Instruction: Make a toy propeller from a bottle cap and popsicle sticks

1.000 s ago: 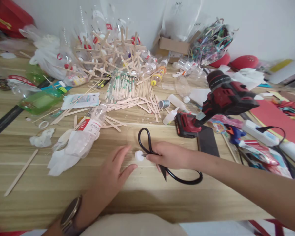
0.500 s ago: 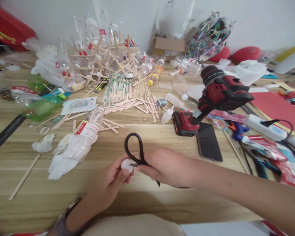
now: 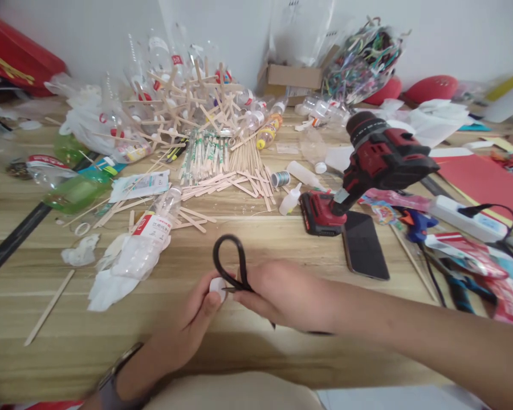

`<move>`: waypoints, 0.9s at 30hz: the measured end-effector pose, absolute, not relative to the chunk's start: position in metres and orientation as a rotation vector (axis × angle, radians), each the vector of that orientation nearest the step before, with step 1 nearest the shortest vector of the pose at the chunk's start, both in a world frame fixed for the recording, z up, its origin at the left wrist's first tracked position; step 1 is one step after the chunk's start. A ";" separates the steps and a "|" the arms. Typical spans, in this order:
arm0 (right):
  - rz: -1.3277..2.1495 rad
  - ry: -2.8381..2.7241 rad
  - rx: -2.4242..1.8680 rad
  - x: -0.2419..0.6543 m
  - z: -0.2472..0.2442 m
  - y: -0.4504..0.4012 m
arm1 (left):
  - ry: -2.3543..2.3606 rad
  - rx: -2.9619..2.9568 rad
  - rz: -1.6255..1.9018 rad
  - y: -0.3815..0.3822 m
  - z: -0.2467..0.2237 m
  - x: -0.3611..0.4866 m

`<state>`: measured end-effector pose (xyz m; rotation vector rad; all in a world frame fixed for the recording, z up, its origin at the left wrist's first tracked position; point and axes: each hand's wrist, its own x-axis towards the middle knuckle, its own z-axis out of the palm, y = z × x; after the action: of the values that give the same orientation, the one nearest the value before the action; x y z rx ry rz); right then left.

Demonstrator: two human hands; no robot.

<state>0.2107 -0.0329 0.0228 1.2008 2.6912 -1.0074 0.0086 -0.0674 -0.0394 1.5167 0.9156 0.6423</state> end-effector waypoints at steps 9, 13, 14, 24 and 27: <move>-0.879 2.756 1.119 0.212 0.019 -0.033 | 0.919 1.566 0.684 -0.065 -0.036 0.011; -0.969 2.739 1.114 0.214 0.017 -0.034 | 0.887 1.496 0.666 -0.065 -0.037 0.012; -0.724 2.871 1.035 0.215 0.016 -0.034 | 0.900 1.423 0.623 -0.065 -0.038 0.011; -1.142 2.699 1.201 0.211 0.015 -0.031 | 0.951 1.525 0.669 -0.063 -0.033 0.012; -0.583 2.931 1.015 0.215 0.012 -0.028 | 0.986 1.370 0.529 -0.061 -0.032 0.013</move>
<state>0.2146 -0.0277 0.0121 1.0147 2.9309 -0.5826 0.0126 -0.0611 -0.0324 1.3703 0.9858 0.5286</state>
